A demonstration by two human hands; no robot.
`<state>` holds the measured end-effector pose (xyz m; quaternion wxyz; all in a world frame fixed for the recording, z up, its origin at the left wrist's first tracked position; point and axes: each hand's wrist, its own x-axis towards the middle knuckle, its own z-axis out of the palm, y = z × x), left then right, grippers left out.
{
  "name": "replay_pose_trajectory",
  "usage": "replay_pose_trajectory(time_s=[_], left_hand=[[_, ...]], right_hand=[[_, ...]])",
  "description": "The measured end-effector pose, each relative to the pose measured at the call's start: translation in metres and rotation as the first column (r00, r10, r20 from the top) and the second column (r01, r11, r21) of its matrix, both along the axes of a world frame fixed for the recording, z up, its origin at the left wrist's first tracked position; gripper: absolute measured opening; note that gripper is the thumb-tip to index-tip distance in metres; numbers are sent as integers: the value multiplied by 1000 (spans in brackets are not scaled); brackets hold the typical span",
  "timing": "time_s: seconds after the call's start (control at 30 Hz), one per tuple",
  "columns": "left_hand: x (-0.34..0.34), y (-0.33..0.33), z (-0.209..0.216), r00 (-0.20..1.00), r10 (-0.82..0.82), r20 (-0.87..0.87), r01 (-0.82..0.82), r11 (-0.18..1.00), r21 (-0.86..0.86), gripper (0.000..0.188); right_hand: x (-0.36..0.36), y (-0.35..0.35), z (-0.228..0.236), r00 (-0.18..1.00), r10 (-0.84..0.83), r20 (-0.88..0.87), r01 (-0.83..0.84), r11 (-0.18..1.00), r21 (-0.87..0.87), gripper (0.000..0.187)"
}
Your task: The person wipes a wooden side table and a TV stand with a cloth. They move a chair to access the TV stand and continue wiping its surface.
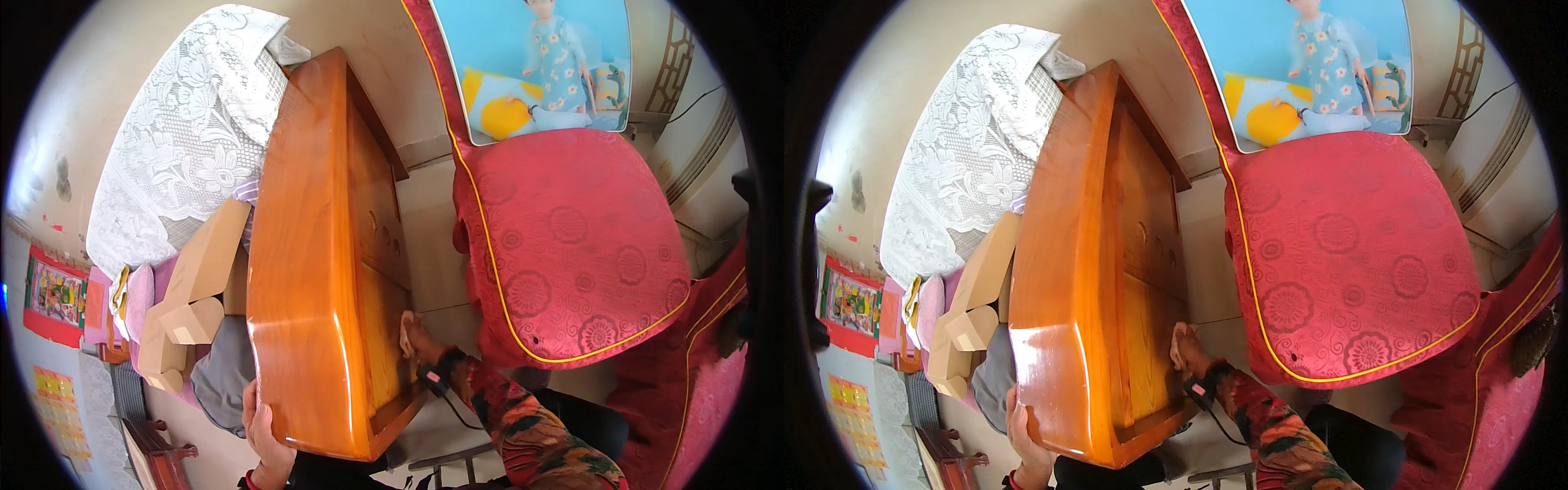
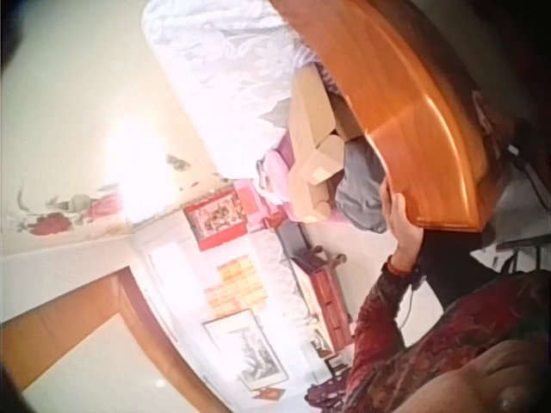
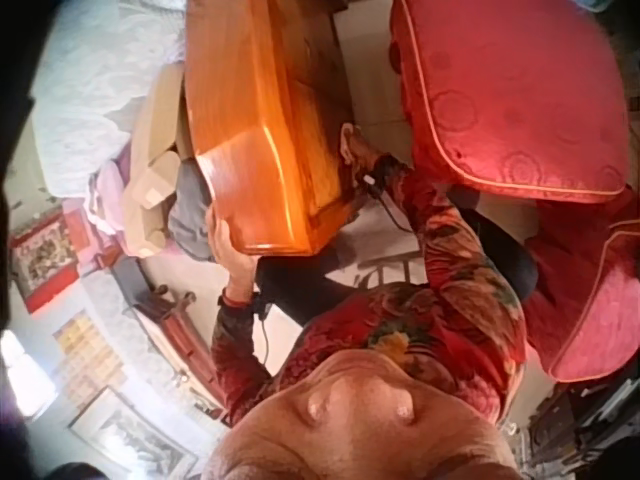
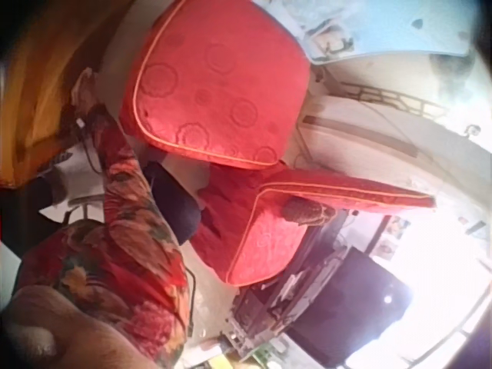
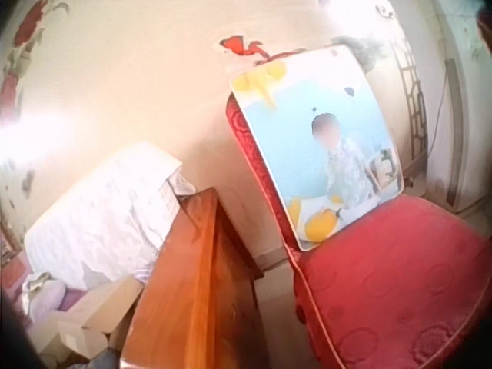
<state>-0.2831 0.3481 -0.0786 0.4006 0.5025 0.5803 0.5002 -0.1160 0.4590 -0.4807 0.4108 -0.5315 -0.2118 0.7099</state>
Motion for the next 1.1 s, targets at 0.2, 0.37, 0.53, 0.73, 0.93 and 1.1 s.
replay_pose_trajectory(time_s=[0.2, 0.37, 0.53, 0.73, 0.93, 1.1], left_hand=[[-1, -3, 2, 980, 33, -196, -38, 999, -22, 54], [-1, -4, 1, 998, 21, -59, -24, 998, -49, 52], [-1, 0, -4, 980, -20, 200, 20, 1000, 1, 50], [-1, 0, -4, 991, -20, 131, 15, 999, 40, 44], [-1, 1, -6, 995, -13, 102, 7, 998, 61, 39], [-1, 1, -8, 997, 30, 68, -34, 998, 59, 39]], right_hand=[[15, 72, 19, 985, -132, -114, 127, 991, -51, 51], [10, 42, 37, 997, -70, 10, 68, 991, 117, 54], [21, -31, 68, 961, 271, -61, -255, 946, 201, 53], [19, -65, 148, 712, 516, -477, -413, 856, 310, 73], [23, -69, 237, 855, 403, -326, -365, 915, 175, 40], [27, -82, 248, 922, 354, -158, -318, 924, 214, 42]])
